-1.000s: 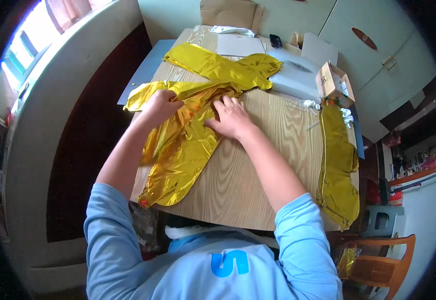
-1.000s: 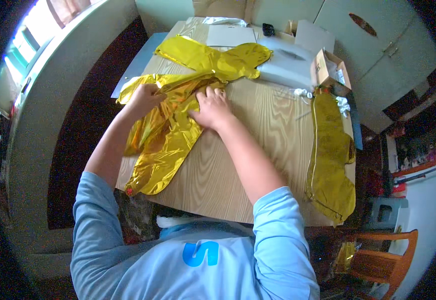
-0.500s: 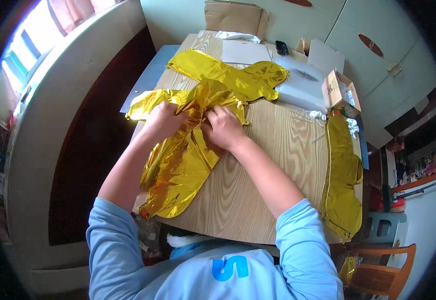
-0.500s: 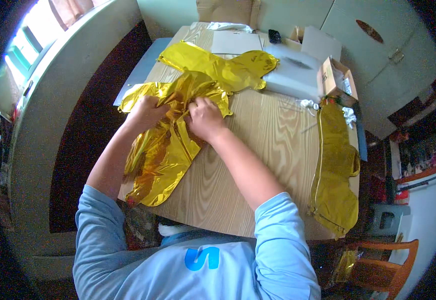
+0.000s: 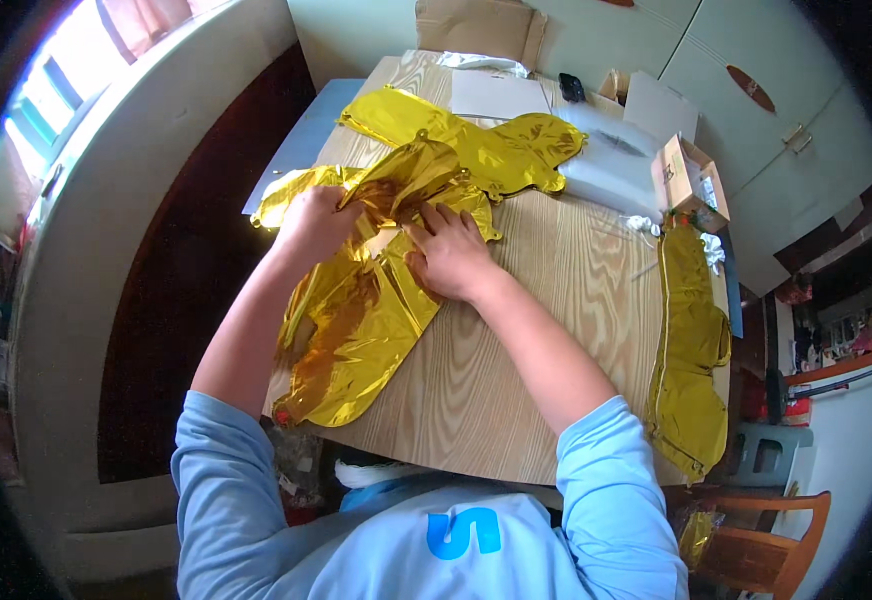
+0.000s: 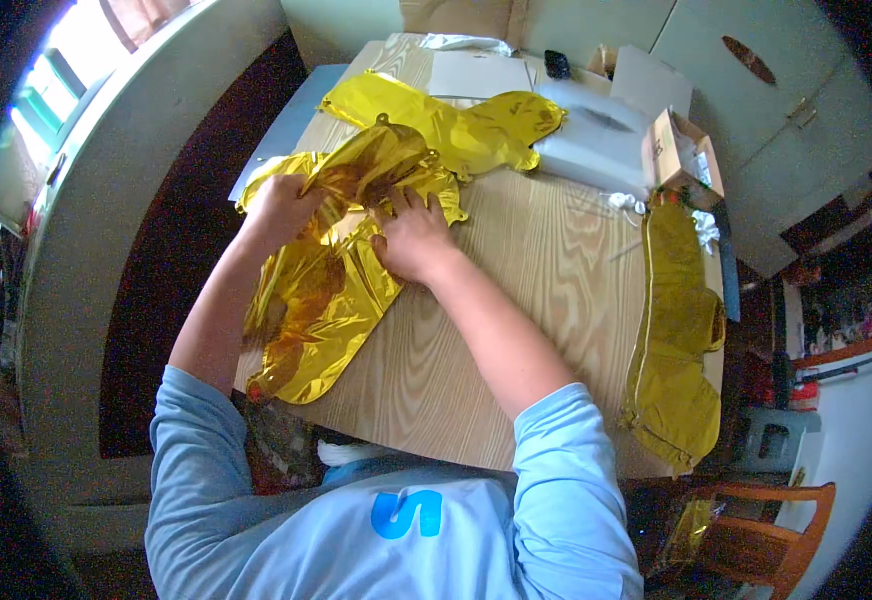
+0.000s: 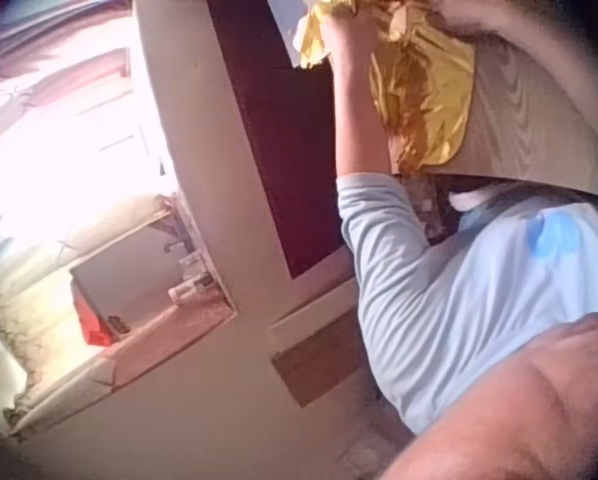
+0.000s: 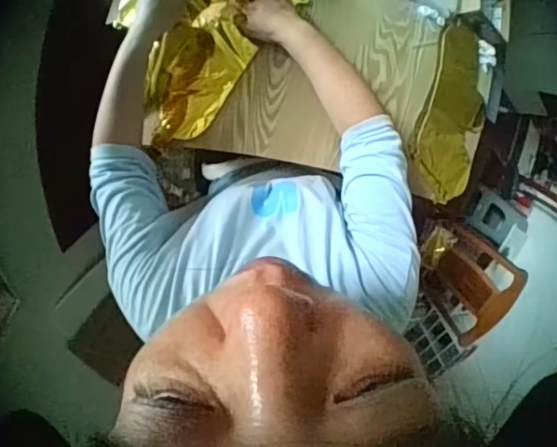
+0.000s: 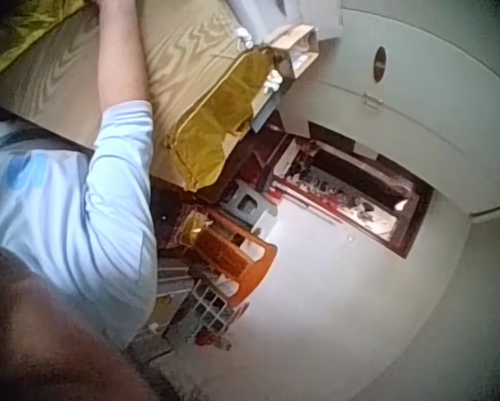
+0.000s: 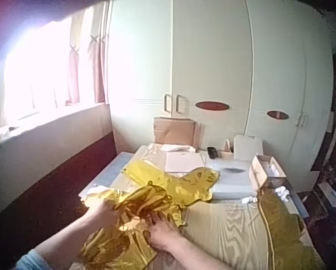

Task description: Folding gold foil balloons and placing them on cardboard backing for packaging.

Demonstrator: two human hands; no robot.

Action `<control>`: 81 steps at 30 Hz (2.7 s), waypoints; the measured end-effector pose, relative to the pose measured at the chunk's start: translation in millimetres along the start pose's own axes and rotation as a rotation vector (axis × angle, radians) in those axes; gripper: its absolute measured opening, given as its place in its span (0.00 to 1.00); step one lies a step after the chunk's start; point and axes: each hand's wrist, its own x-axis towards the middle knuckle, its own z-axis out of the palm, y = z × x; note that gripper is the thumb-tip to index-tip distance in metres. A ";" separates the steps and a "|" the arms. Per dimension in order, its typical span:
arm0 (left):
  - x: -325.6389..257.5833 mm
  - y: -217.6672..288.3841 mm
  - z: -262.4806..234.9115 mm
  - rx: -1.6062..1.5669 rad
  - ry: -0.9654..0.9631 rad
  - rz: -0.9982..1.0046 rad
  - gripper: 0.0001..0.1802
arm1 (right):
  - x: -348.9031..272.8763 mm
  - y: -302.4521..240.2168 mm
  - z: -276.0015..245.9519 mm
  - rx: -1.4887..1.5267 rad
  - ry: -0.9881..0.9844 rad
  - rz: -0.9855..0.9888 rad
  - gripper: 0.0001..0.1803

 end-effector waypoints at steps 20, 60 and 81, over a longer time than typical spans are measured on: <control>42.1 -79.0 -108.0 -0.260 0.214 0.024 0.15 | 55.1 -3.3 -28.6 -0.081 -0.171 0.101 0.33; -116.9 73.2 7.8 -0.429 -0.182 0.262 0.35 | -219.5 87.7 -116.4 1.128 0.211 0.488 0.14; -88.1 127.9 164.8 0.296 -0.413 1.014 0.43 | -287.9 156.6 -78.4 0.209 0.596 0.533 0.10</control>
